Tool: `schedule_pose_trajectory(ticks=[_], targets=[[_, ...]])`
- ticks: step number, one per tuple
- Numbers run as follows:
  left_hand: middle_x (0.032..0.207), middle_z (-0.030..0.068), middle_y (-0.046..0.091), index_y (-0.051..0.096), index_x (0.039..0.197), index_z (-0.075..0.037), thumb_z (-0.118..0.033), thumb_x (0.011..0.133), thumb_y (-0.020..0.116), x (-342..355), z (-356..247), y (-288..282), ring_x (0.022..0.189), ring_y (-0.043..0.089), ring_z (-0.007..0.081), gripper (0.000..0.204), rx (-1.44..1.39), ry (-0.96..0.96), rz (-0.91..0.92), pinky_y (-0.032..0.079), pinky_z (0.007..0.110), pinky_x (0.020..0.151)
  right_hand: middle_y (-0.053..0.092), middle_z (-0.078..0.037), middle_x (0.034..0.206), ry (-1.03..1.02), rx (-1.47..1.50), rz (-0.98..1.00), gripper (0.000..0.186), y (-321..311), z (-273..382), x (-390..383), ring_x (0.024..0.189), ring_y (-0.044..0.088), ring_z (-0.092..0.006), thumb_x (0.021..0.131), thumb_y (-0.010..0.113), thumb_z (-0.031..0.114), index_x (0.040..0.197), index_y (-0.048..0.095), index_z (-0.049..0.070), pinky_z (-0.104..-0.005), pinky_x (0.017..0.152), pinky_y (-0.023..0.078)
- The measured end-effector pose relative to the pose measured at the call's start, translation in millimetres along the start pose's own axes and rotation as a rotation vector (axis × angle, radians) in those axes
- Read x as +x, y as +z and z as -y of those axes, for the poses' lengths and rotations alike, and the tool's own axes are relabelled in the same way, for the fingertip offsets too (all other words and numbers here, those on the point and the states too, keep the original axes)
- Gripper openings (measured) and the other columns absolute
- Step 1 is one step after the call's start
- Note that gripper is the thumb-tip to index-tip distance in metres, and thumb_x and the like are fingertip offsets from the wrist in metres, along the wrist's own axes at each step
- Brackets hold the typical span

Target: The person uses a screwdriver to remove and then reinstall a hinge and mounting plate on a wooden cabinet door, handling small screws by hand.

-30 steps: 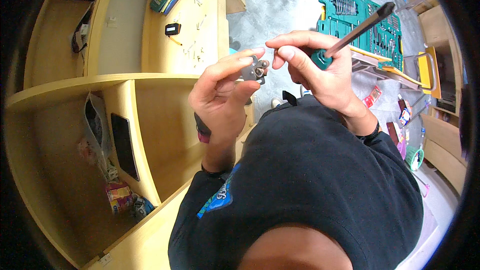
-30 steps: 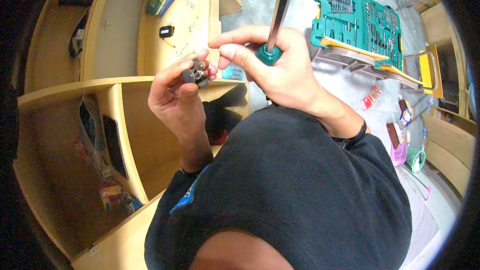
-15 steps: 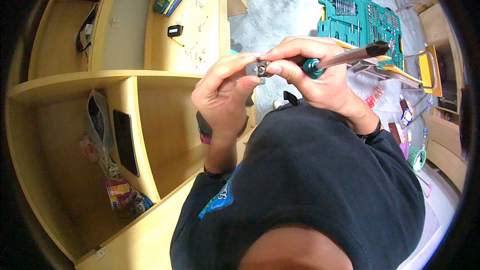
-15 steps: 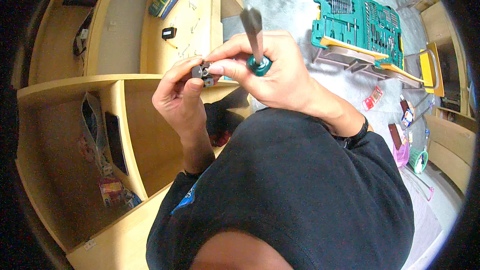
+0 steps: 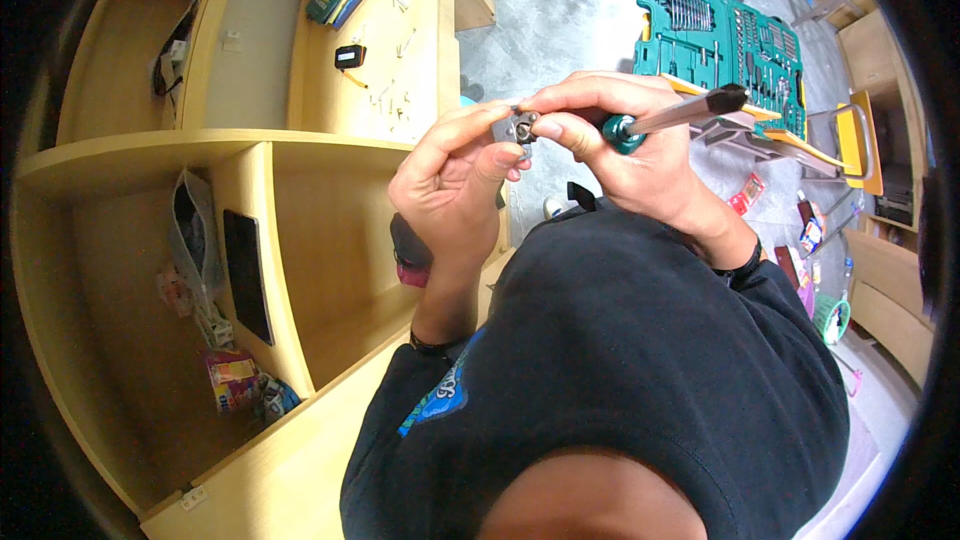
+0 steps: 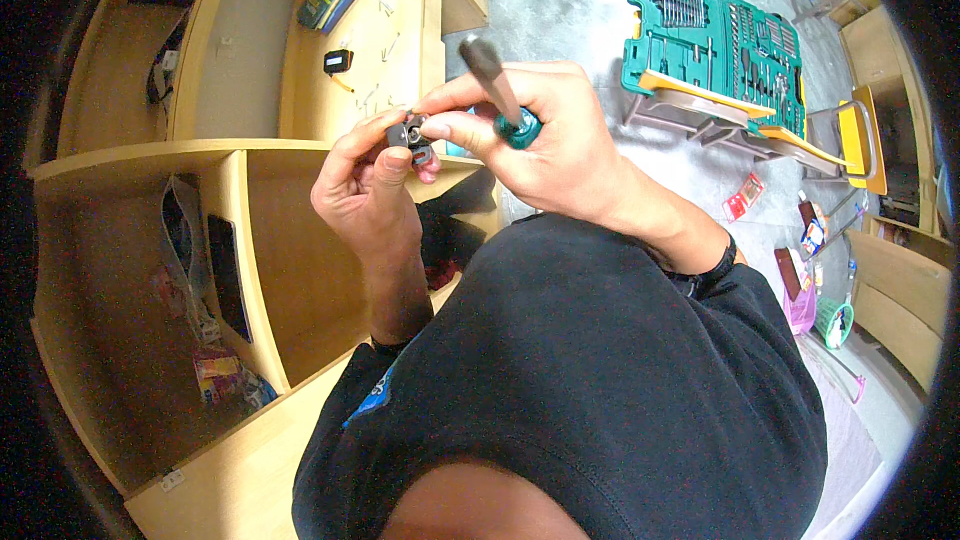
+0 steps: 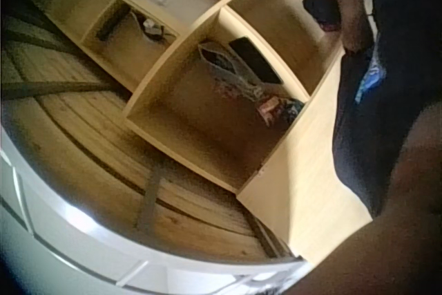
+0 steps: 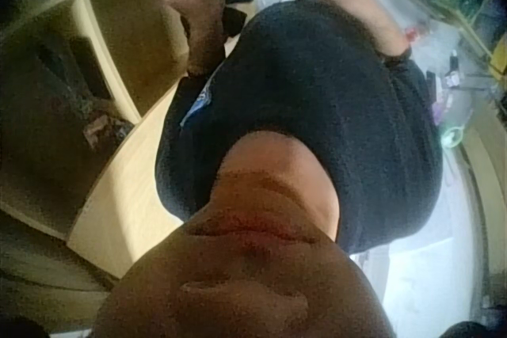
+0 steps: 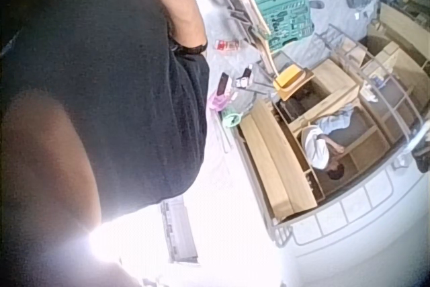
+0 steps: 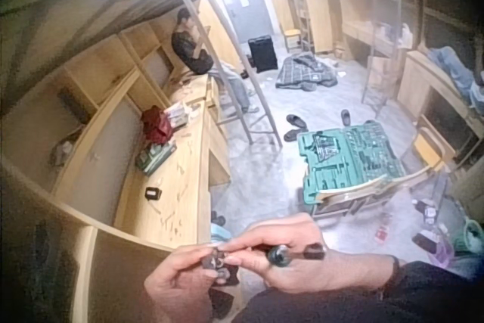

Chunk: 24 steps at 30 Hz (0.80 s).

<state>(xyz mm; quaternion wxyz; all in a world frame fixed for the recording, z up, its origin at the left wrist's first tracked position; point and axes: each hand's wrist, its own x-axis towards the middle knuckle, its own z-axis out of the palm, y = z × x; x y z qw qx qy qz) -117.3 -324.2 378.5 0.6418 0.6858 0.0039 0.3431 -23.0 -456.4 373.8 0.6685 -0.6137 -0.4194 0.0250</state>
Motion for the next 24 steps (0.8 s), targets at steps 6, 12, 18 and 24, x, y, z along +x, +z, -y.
schedule_pose_trajectory(ticks=[6, 12, 18, 24], targets=[[0.083, 0.0162, 0.063, 0.060, 0.100, 0.008, -0.007, 0.082, 0.066, -5, -5, 1, 0.060, 0.059, 0.0158, 0.024, 0.000, -0.050, -0.018, 0.047, 0.022, 0.051, 0.066, -0.010, 0.072, -0.039, -0.073, 0.009, 0.012, -3, 3, -2, 0.063, 0.063, -0.0152, 0.078, 0.068, 0.006, 0.090, 0.067, 0.001, -0.0252, 0.060, 0.049], [0.090, 0.0183, 0.064, 0.061, 0.098, 0.008, 0.001, 0.079, 0.066, -7, -4, 6, 0.060, 0.059, 0.0142, 0.021, 0.081, 0.042, -0.037, 0.046, 0.020, 0.050, 0.065, -0.012, 0.074, -0.123, -0.152, -0.043, 0.013, -2, 5, -4, 0.062, 0.063, -0.0181, 0.076, 0.065, 0.000, 0.089, 0.067, 0.000, -0.0263, 0.058, 0.049], [0.094, 0.0195, 0.064, 0.062, 0.099, 0.008, 0.000, 0.078, 0.067, -12, -1, 5, 0.061, 0.060, 0.0131, 0.022, 0.241, 0.194, 0.005, 0.046, 0.019, 0.050, 0.067, -0.013, 0.078, -0.095, -0.101, -0.106, 0.009, -1, 10, -9, 0.068, 0.065, -0.0188, 0.078, 0.066, 0.003, 0.086, 0.067, 0.000, -0.0259, 0.059, 0.050], [0.093, 0.0149, 0.066, 0.065, 0.094, 0.004, 0.002, 0.068, 0.076, -12, 0, 9, 0.069, 0.058, 0.0103, 0.028, 0.119, 0.024, -0.071, 0.047, 0.019, 0.062, 0.068, -0.011, 0.079, 0.091, 0.057, -0.087, 0.011, -2, 8, -12, 0.069, 0.065, -0.0144, 0.081, 0.065, 0.006, 0.089, 0.068, -0.001, -0.0243, 0.062, 0.050]])
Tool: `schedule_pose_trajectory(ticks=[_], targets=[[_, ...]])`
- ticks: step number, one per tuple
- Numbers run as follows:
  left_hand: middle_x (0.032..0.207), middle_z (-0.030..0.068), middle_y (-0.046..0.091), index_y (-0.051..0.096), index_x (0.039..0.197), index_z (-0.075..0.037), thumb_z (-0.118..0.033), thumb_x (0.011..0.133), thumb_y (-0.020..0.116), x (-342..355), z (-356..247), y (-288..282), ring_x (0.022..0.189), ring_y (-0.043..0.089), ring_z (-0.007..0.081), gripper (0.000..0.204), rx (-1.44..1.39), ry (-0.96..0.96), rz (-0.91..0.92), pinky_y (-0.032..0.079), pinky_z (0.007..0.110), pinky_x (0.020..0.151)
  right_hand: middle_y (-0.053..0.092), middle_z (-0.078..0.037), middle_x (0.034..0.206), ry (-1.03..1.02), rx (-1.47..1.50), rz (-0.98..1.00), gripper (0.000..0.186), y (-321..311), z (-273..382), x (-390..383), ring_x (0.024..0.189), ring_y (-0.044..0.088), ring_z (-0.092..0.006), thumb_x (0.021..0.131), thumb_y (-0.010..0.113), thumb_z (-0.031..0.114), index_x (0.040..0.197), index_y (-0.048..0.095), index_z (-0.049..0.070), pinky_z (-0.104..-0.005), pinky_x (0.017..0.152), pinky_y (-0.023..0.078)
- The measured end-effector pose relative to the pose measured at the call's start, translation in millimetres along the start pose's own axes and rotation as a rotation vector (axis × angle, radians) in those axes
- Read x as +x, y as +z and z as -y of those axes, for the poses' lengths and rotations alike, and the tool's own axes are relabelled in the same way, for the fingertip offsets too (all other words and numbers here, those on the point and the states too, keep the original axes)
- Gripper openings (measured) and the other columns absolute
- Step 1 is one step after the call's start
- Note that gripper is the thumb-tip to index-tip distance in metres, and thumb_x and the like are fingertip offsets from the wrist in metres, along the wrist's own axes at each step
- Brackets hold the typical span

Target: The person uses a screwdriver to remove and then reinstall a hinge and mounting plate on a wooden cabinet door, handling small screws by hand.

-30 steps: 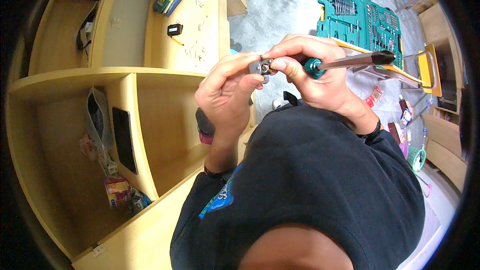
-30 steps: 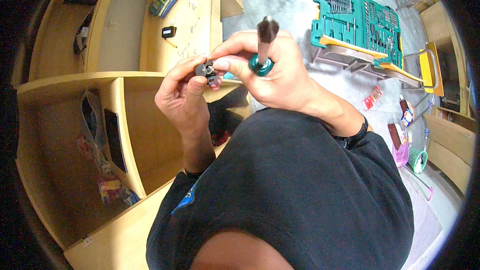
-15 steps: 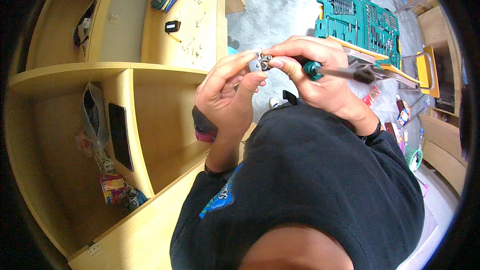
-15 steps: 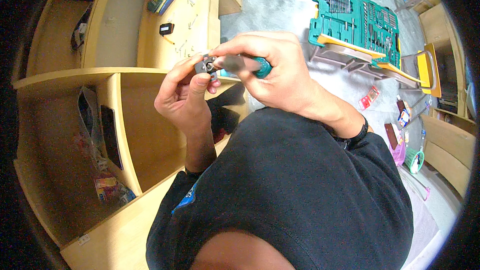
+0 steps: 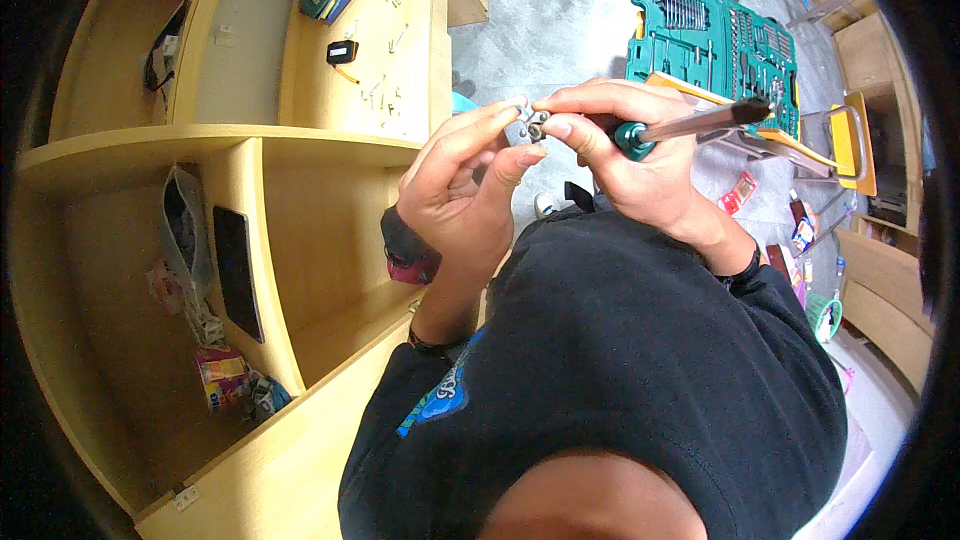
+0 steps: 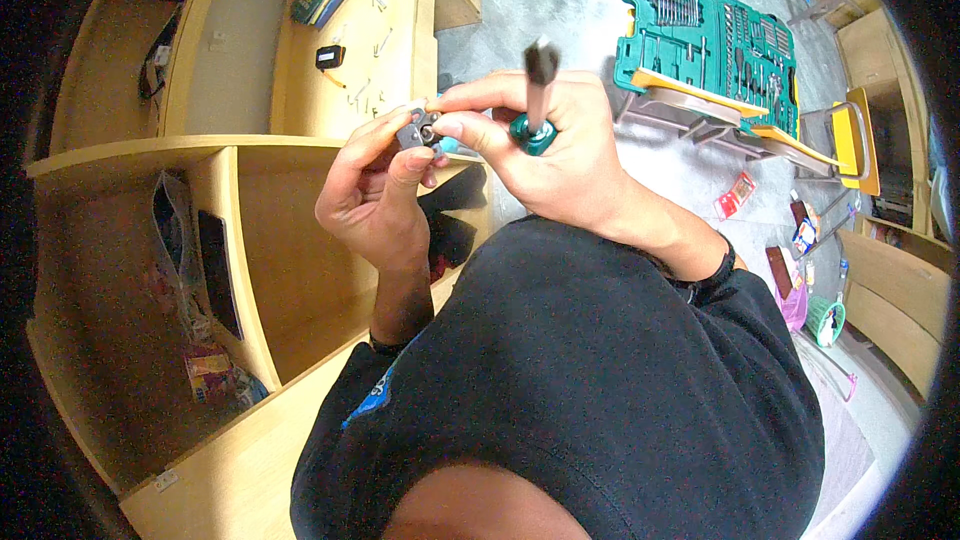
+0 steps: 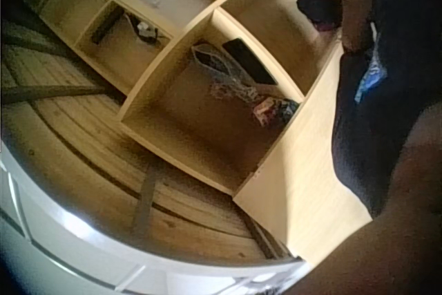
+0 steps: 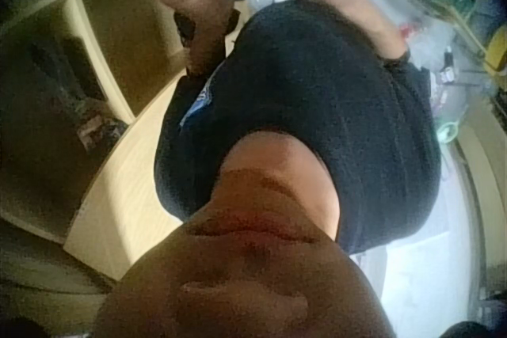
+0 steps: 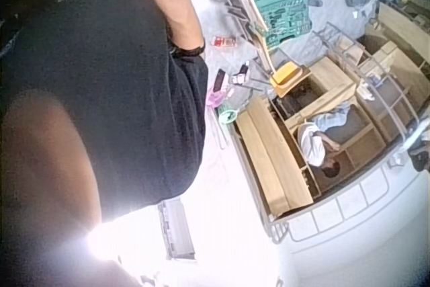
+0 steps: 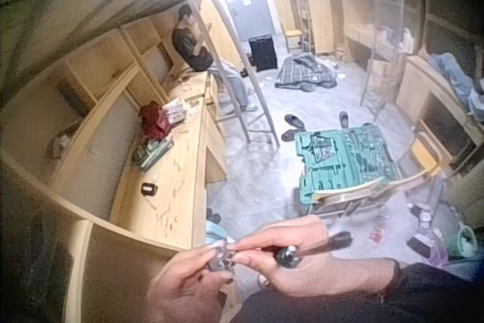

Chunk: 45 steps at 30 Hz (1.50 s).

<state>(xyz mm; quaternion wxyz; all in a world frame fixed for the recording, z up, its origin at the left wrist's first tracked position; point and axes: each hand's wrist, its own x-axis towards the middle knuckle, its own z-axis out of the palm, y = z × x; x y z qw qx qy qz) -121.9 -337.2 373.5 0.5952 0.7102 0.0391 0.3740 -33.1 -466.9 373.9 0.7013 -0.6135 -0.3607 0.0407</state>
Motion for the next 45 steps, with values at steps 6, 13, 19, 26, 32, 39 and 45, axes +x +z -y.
schedule_pose_trajectory(ticks=[6, 13, 19, 26, 32, 39, 45], targets=[[0.099, 0.0181, 0.063, 0.061, 0.101, 0.008, 0.005, 0.074, 0.070, 2, 0, -3, 0.074, 0.061, 0.0153, 0.029, -0.115, -0.122, 0.031, 0.049, 0.021, 0.061, 0.069, -0.010, 0.083, 0.099, 0.023, 0.043, 0.014, -3, 2, 2, 0.074, 0.065, -0.0124, 0.082, 0.065, 0.006, 0.093, 0.067, -0.002, -0.0235, 0.066, 0.051], [0.099, 0.0241, 0.061, 0.054, 0.104, 0.011, 0.012, 0.077, 0.063, 14, -1, -5, 0.085, 0.066, 0.0283, 0.029, -0.304, -0.171, -0.022, 0.056, 0.034, 0.075, 0.069, -0.011, 0.089, 0.256, 0.244, 0.018, 0.020, -8, 1, 9, 0.085, 0.065, -0.0130, 0.084, 0.062, 0.004, 0.103, 0.064, -0.003, -0.0242, 0.076, 0.051], [0.097, 0.0206, 0.062, 0.054, 0.105, 0.011, 0.015, 0.073, 0.065, 16, 3, -6, 0.090, 0.064, 0.0242, 0.034, -0.087, -0.143, -0.051, 0.053, 0.033, 0.082, 0.069, -0.012, 0.087, 0.180, 0.293, -0.016, 0.015, -3, -3, 7, 0.085, 0.067, -0.0167, 0.081, 0.065, 0.002, 0.095, 0.062, -0.004, -0.0245, 0.074, 0.053], [0.095, 0.0181, 0.062, 0.056, 0.102, 0.012, 0.015, 0.073, 0.065, 16, 2, -6, 0.088, 0.063, 0.0200, 0.031, -0.173, -0.212, 0.001, 0.053, 0.029, 0.080, 0.069, -0.010, 0.084, -0.155, 0.041, 0.008, 0.010, 0, -11, 16, 0.072, 0.066, -0.0148, 0.077, 0.070, 0.003, 0.087, 0.069, 0.000, -0.0234, 0.063, 0.050], [0.096, 0.0191, 0.062, 0.055, 0.101, 0.012, 0.015, 0.073, 0.066, 13, -4, -4, 0.087, 0.064, 0.0208, 0.030, -0.219, -0.159, 0.001, 0.054, 0.029, 0.078, 0.064, -0.003, 0.073, -0.109, 0.072, -0.010, 0.012, 4, -12, 19, 0.061, 0.053, -0.0075, 0.073, 0.075, 0.008, 0.083, 0.070, 0.004, -0.0211, 0.050, 0.037], [0.095, 0.0197, 0.063, 0.057, 0.092, 0.005, 0.014, 0.067, 0.072, 16, -4, -10, 0.085, 0.064, 0.0215, 0.030, -0.150, 0.081, 0.058, 0.054, 0.029, 0.076, 0.063, -0.002, 0.075, 0.005, 0.275, 0.051, 0.010, 5, -14, 19, 0.060, 0.048, -0.0051, 0.072, 0.075, 0.008, 0.080, 0.070, 0.004, -0.0195, 0.053, 0.034], [0.089, 0.0168, 0.066, 0.059, 0.093, 0.000, 0.011, 0.064, 0.075, 23, -4, -13, 0.083, 0.064, 0.0226, 0.035, 0.069, 0.364, 0.131, 0.052, 0.031, 0.072, 0.064, -0.003, 0.076, -0.118, 0.206, -0.004, 0.009, 5, -11, 19, 0.061, 0.050, -0.0048, 0.072, 0.075, 0.006, 0.077, 0.068, 0.004, -0.0189, 0.051, 0.034]])
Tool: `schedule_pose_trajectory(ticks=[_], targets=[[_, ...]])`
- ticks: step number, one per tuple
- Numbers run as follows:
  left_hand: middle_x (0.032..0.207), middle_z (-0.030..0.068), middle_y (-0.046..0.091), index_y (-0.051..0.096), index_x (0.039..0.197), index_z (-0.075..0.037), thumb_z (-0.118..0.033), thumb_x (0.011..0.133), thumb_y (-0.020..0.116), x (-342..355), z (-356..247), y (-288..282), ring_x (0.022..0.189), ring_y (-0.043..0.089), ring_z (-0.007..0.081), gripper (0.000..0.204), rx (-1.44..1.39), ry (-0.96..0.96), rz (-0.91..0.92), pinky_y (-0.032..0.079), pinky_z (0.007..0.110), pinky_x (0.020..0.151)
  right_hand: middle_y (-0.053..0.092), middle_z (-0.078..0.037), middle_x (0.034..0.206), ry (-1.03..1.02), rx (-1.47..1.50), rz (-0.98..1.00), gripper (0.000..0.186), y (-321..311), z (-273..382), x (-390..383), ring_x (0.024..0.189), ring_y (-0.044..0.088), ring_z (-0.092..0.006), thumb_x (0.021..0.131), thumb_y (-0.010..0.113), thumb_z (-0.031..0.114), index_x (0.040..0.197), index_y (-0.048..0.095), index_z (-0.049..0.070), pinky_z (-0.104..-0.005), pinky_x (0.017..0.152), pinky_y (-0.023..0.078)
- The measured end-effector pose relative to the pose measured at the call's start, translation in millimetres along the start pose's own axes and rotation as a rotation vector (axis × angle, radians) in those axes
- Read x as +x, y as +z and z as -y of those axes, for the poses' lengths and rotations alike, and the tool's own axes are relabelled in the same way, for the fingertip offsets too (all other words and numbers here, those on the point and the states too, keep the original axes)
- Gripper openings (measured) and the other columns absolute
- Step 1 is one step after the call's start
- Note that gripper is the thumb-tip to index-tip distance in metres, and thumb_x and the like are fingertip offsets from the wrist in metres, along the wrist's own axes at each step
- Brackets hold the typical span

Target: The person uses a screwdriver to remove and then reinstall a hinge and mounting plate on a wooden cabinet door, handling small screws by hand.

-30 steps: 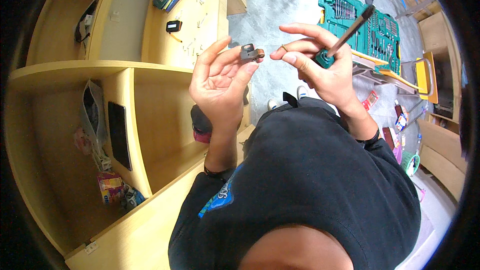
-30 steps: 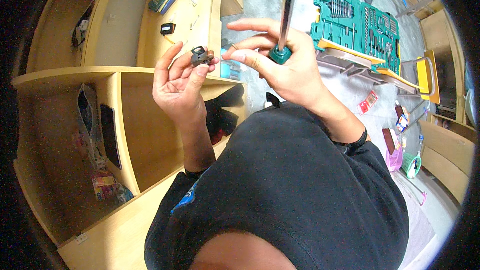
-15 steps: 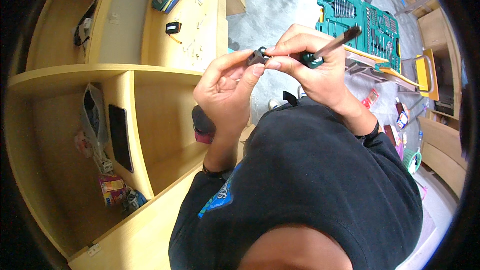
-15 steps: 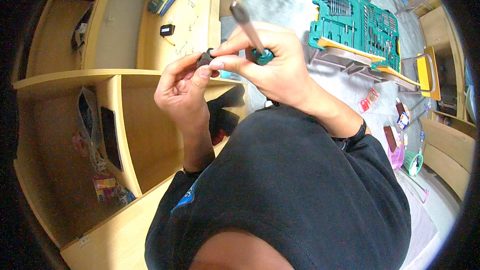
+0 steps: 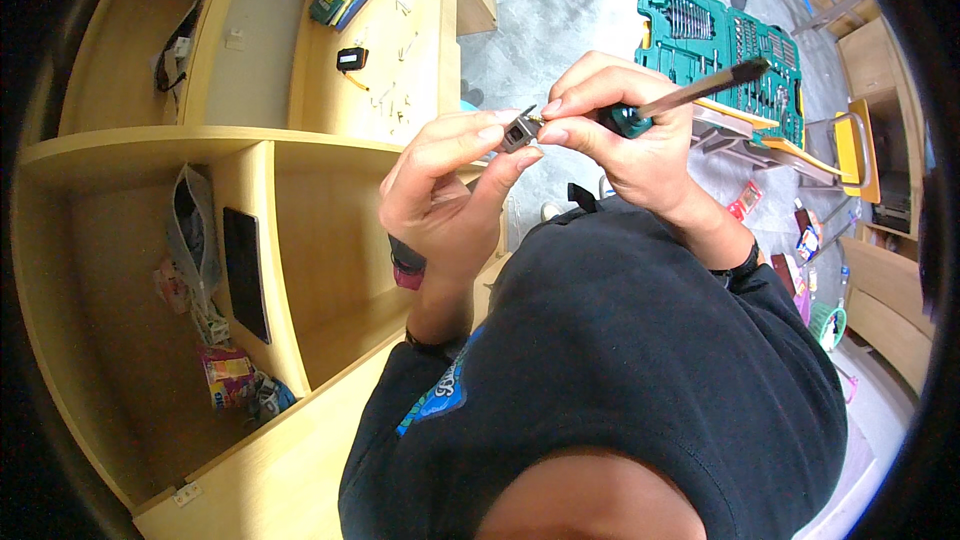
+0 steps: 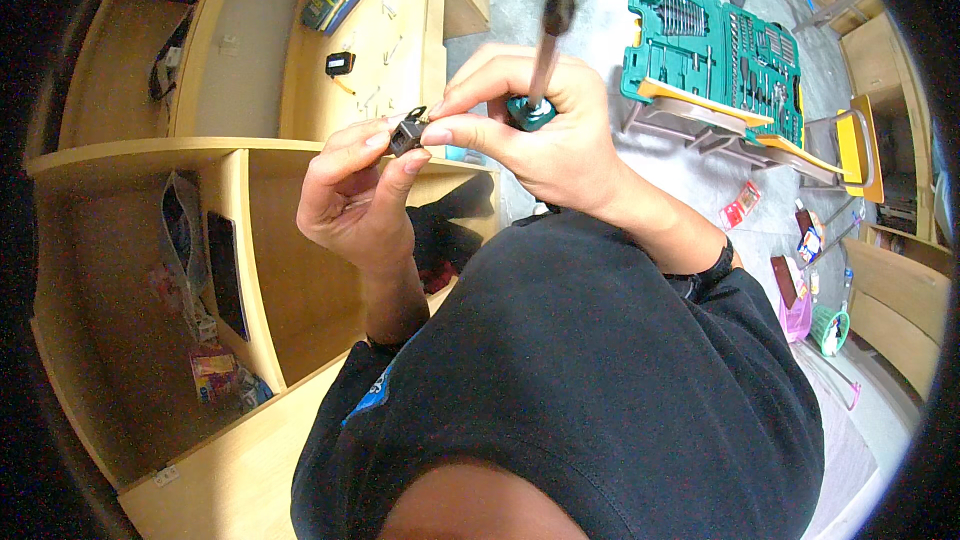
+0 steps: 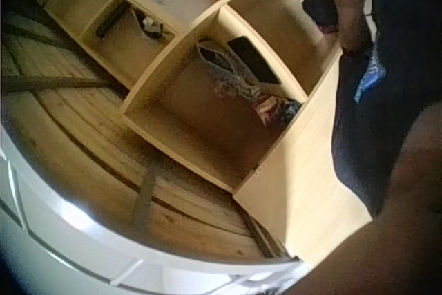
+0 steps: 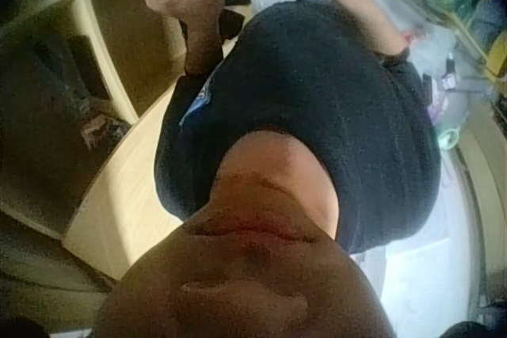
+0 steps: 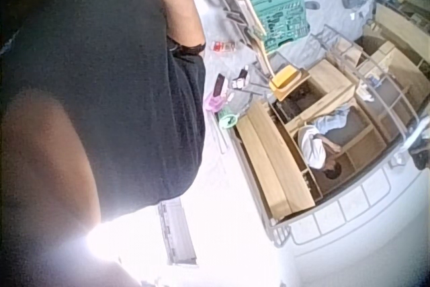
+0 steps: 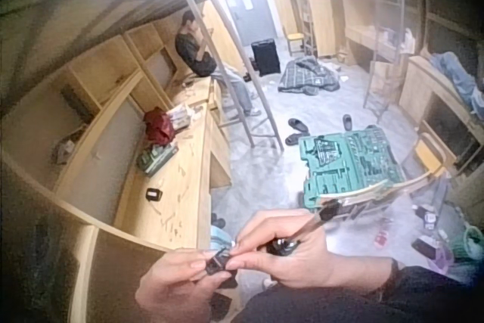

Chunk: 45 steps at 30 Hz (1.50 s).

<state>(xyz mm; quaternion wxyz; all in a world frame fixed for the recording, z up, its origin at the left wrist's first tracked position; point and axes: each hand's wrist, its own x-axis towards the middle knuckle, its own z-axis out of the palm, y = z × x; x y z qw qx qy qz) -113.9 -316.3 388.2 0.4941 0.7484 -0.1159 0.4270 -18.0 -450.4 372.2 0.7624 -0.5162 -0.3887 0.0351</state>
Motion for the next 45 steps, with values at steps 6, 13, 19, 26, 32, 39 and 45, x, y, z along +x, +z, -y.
schedule_pose_trajectory(ticks=[6, 13, 19, 26, 32, 39, 45], targets=[[0.089, 0.0169, 0.065, 0.059, 0.093, 0.001, 0.011, 0.065, 0.075, -1, -4, 3, 0.082, 0.064, 0.0218, 0.034, -0.036, -0.036, 0.006, 0.052, 0.030, 0.071, 0.064, -0.003, 0.076, -0.083, 0.006, -0.024, 0.011, -2, 1, -1, 0.060, 0.050, -0.0041, 0.070, 0.076, 0.003, 0.076, 0.067, 0.005, -0.0182, 0.049, 0.033], [0.089, 0.0171, 0.064, 0.059, 0.093, 0.001, 0.011, 0.065, 0.075, -6, -8, 6, 0.082, 0.063, 0.0210, 0.034, -0.086, -0.095, 0.009, 0.052, 0.029, 0.071, 0.064, -0.003, 0.076, -0.083, 0.002, -0.009, 0.013, -4, 2, -4, 0.058, 0.049, -0.0037, 0.070, 0.077, 0.003, 0.077, 0.066, 0.004, -0.0176, 0.049, 0.033], [0.093, 0.0181, 0.062, 0.057, 0.093, 0.005, 0.015, 0.068, 0.070, -12, -9, 7, 0.086, 0.062, 0.0204, 0.031, -0.343, -0.290, -0.005, 0.053, 0.029, 0.076, 0.059, 0.004, 0.074, 0.452, 0.323, 0.036, 0.025, -12, 15, -3, 0.061, 0.047, 0.0018, 0.069, 0.079, 0.009, 0.088, 0.063, 0.003, -0.0161, 0.052, 0.034], [0.091, 0.0181, 0.062, 0.058, 0.091, 0.006, 0.015, 0.067, 0.071, -10, -8, 6, 0.085, 0.062, 0.0204, 0.029, -0.350, -0.283, 0.023, 0.053, 0.029, 0.077, 0.059, 0.004, 0.074, 0.524, 0.200, 0.203, 0.027, -18, 23, 1, 0.061, 0.049, -0.0008, 0.071, 0.077, 0.014, 0.093, 0.065, 0.004, -0.0164, 0.053, 0.036], [0.086, 0.0169, 0.062, 0.060, 0.087, 0.007, 0.014, 0.065, 0.073, -6, -4, 3, 0.082, 0.063, 0.0201, 0.026, -0.297, -0.282, 0.060, 0.053, 0.028, 0.073, 0.061, 0.002, 0.075, 0.703, 0.393, 0.226, 0.023, -18, 18, 3, 0.061, 0.050, -0.0014, 0.074, 0.074, 0.015, 0.093, 0.065, 0.005, -0.0168, 0.053, 0.037], [0.086, 0.0164, 0.062, 0.059, 0.087, 0.009, 0.014, 0.069, 0.070, -6, -5, 8, 0.078, 0.064, 0.0197, 0.022, -0.423, -0.561, -0.105, 0.055, 0.028, 0.070, 0.065, 0.002, 0.075, 0.352, 0.164, 0.182, 0.016, -17, 4, 5, 0.058, 0.045, -0.0004, 0.075, 0.073, 0.010, 0.089, 0.069, 0.003, -0.0169, 0.052, 0.034], [0.084, 0.0173, 0.063, 0.056, 0.092, 0.010, 0.011, 0.073, 0.068, -3, 2, 14, 0.073, 0.064, 0.0193, 0.022, -0.408, -0.547, -0.136, 0.055, 0.028, 0.068, 0.066, 0.002, 0.077, 0.311, 0.053, 0.095, 0.015, -16, -2, 4, 0.057, 0.044, -0.0002, 0.077, 0.072, 0.010, 0.091, 0.071, 0.005, -0.0162, 0.051, 0.032]])
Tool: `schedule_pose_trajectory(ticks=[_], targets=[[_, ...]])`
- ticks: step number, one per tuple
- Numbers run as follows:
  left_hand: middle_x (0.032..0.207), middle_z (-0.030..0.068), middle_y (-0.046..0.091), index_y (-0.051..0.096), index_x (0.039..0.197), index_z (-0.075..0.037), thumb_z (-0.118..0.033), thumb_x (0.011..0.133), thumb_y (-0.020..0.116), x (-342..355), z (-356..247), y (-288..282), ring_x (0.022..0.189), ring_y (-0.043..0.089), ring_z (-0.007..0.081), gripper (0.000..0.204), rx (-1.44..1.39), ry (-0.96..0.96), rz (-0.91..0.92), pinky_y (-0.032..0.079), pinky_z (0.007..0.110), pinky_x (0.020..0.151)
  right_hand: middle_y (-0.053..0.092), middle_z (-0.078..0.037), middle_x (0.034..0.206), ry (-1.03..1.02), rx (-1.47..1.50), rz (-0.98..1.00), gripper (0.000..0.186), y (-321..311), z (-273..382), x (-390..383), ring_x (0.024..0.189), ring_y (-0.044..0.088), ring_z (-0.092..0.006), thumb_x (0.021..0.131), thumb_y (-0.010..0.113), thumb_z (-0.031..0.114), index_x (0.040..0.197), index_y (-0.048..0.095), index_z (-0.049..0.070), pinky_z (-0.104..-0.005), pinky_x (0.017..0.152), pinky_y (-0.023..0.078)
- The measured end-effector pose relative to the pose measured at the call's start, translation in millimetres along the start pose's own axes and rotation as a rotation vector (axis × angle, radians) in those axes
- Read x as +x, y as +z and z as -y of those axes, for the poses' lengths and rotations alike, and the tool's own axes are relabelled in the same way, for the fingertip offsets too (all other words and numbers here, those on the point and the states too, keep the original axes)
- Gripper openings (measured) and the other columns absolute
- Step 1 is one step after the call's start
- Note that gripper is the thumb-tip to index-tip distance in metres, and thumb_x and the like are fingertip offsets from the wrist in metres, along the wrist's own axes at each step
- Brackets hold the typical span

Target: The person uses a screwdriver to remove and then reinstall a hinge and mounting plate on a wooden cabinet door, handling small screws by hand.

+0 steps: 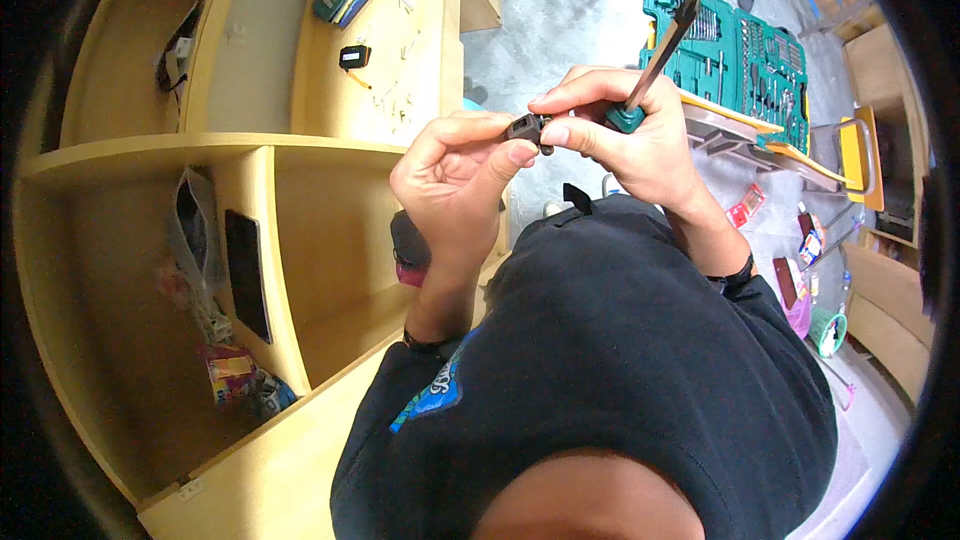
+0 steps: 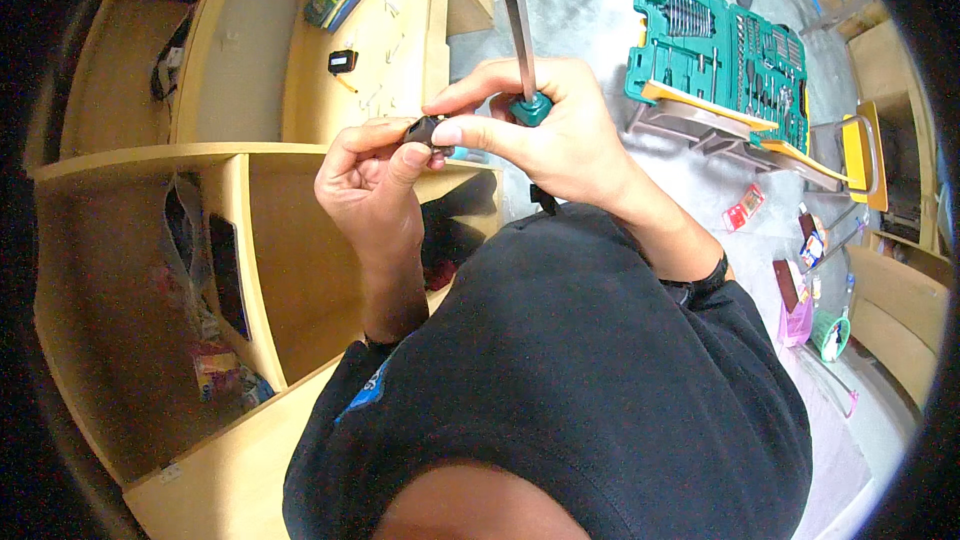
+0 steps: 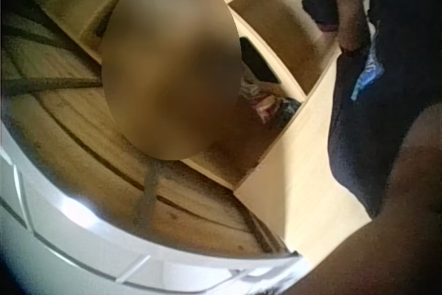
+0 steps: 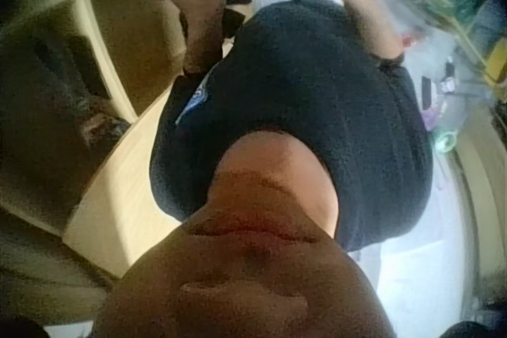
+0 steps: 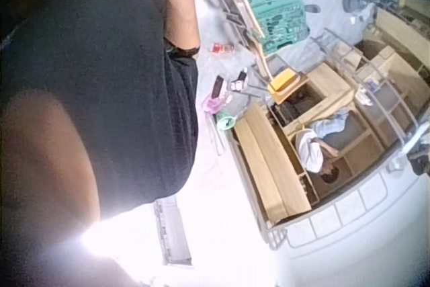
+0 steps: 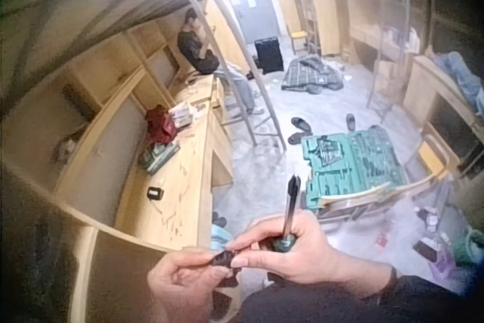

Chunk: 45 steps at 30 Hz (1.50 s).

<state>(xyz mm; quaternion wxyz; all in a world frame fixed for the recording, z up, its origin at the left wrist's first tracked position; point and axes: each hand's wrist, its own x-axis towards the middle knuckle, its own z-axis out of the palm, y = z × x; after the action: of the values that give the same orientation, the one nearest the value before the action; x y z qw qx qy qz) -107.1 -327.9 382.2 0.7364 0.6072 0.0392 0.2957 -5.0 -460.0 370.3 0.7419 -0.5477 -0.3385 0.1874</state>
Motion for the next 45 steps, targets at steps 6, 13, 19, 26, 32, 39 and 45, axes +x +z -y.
schedule_pose_trajectory(ticks=[6, 13, 19, 26, 32, 39, 45], targets=[[0.083, 0.0172, 0.064, 0.056, 0.092, 0.007, 0.002, 0.079, 0.066, 6, 6, -3, 0.069, 0.064, 0.0188, 0.017, -0.067, -0.164, -0.020, 0.053, 0.028, 0.066, 0.064, 0.002, 0.075, 0.154, 0.060, -0.010, 0.018, -2, 10, 4, 0.060, 0.046, 0.0007, 0.080, 0.069, 0.013, 0.095, 0.070, 0.004, -0.0154, 0.053, 0.034], [0.090, 0.0179, 0.063, 0.052, 0.097, 0.005, 0.001, 0.084, 0.058, 9, 7, -3, 0.078, 0.064, 0.0208, 0.015, -0.283, -0.348, -0.051, 0.052, 0.029, 0.071, 0.059, 0.002, 0.070, 0.329, 0.193, -0.054, 0.026, -5, 5, 7, 0.052, 0.044, 0.0004, 0.086, 0.061, 0.022, 0.105, 0.064, 0.004, -0.0150, 0.046, 0.033], [0.095, 0.0177, 0.061, 0.049, 0.108, 0.005, 0.001, 0.087, 0.053, 6, 11, -6, 0.085, 0.063, 0.0214, 0.022, -0.204, -0.333, -0.214, 0.053, 0.030, 0.078, 0.052, -0.003, 0.080, 0.433, -0.170, -0.018, 0.031, -22, -48, -1, 0.066, 0.047, -0.0077, 0.091, 0.052, 0.022, 0.117, 0.047, 0.005, -0.0216, 0.060, 0.040], [0.097, 0.0164, 0.061, 0.051, 0.109, 0.009, 0.007, 0.084, 0.054, 2, 22, -20, 0.087, 0.063, 0.0212, 0.025, -0.064, -0.223, -0.327, 0.053, 0.030, 0.078, 0.061, -0.007, 0.092, 0.636, 0.339, 0.144, 0.040, -19, -14, -20, 0.050, 0.054, -0.0087, 0.093, 0.045, 0.009, 0.132, 0.042, 0.002, -0.0188, 0.045, 0.042], [0.094, 0.0149, 0.062, 0.052, 0.106, 0.011, 0.010, 0.082, 0.056, -1, 20, -22, 0.083, 0.063, 0.0177, 0.024, 0.115, -0.081, -0.389, 0.050, 0.026, 0.079, 0.060, -0.006, 0.079, 0.573, 0.048, 0.312, 0.038, -8, 16, -30, 0.047, 0.046, -0.0053, 0.092, 0.049, 0.010, 0.129, 0.047, 0.002, -0.0182, 0.044, 0.040], [0.103, 0.0133, 0.054, 0.052, 0.105, 0.011, 0.014, 0.081, 0.053, -4, 24, -28, 0.095, 0.059, 0.0200, 0.025, 0.200, 0.048, -0.333, 0.049, 0.029, 0.084, 0.059, -0.004, 0.076, 0.575, -0.060, 0.389, 0.038, 3, 16, -31, 0.049, 0.047, -0.0059, 0.092, 0.052, 0.011, 0.129, 0.048, 0.005, -0.0196, 0.044, 0.040], [0.108, 0.0133, 0.050, 0.051, 0.106, 0.011, 0.017, 0.079, 0.053, -8, 23, -31, 0.099, 0.057, 0.0219, 0.028, 0.233, 0.102, -0.266, 0.048, 0.031, 0.087, 0.058, -0.004, 0.075, 0.608, -0.018, 0.366, 0.038, 6, 19, -34, 0.049, 0.047, -0.0060, 0.092, 0.052, 0.010, 0.130, 0.048, 0.005, -0.0197, 0.044, 0.040]])
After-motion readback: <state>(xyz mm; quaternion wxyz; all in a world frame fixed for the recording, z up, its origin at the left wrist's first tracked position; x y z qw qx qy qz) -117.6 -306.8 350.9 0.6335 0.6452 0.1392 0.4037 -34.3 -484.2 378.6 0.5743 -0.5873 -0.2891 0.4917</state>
